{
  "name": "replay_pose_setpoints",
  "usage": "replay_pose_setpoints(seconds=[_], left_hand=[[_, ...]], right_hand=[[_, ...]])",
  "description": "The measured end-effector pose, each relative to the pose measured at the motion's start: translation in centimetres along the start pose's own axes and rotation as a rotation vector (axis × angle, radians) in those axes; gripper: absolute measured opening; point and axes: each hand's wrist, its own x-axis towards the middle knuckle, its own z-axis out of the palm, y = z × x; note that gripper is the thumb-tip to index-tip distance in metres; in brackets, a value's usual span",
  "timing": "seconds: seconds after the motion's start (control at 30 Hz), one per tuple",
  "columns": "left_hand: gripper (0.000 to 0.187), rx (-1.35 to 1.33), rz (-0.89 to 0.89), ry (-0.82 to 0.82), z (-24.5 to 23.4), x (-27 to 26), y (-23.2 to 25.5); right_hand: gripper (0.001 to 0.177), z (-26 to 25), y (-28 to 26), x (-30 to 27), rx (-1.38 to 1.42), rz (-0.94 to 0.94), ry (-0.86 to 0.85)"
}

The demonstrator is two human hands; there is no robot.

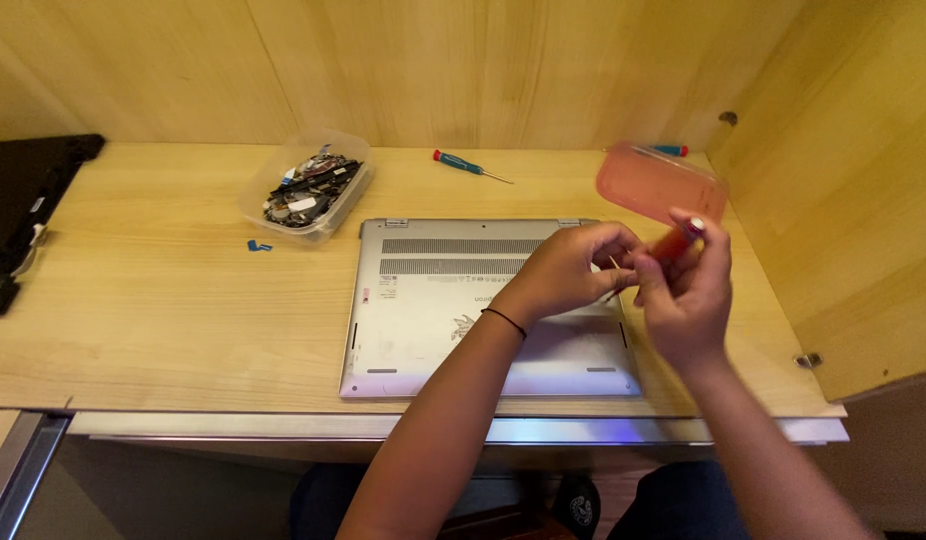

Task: Using a screwdriver to remove screws from the bottom panel of a laptop and prying the panel open.

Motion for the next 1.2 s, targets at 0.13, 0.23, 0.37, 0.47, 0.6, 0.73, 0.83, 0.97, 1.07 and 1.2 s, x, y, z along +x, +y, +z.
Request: replay_pose_setpoints(seconds=[0.13, 0.23, 0.37, 0.47, 0.6, 0.73, 0.83, 0.97, 1.07, 1.2], left_hand=[[0.037, 0.13, 0.018, 0.001, -3.1, -4.8, 5.8], [0.03, 0.288, 0.072, 0.187, -6.7, -12.6, 10.1], [0.02, 0.628, -0.063, 0.543, -10.5, -21.5, 9.1], [0.019, 0.677, -0.307, 0.742, -11.8, -25.4, 8.1], [0.029, 0.639, -0.35, 0.628, -12.0, -25.2, 8.0], [0.046, 0.692, -0.29, 0.5, -12.3, -25.2, 8.0], [0.037, 0.629, -0.201, 0.341, -12.5, -25.7, 9.3], [0.051, 0.907, -0.367, 0.206, -11.9, -25.4, 8.5], [0.068, 1.048, -0.414, 0.163, -11.5, -24.8, 8.8], [0.072, 1.026, -0.405, 0.07, -11.8, -24.2, 9.7]], right_hand=[[0.065, 3.7, -1.2, -1.9, 0.008, 0.148, 0.353], [0.062, 2.2, 0.6, -1.6, 0.19, 0.257, 0.423], [0.05, -0.3, 4.2, -1.8, 0.431, 0.352, 0.464], [0.046, -1.0, 2.4, -2.1, 0.723, 0.489, 0.294], [0.033, -1.6, 2.1, -2.8, 0.807, 0.463, 0.206], [0.066, -0.7, 1.2, -2.1, 0.685, 0.381, 0.198], [0.088, 2.6, -1.2, -0.7, 0.694, 0.36, 0.12], [0.08, 9.7, -5.5, 1.4, 0.693, 0.269, -0.095], [0.075, 14.9, -7.4, 2.4, 0.572, 0.158, -0.202], [0.072, 18.9, -6.2, 3.0, 0.542, 0.019, -0.37]])
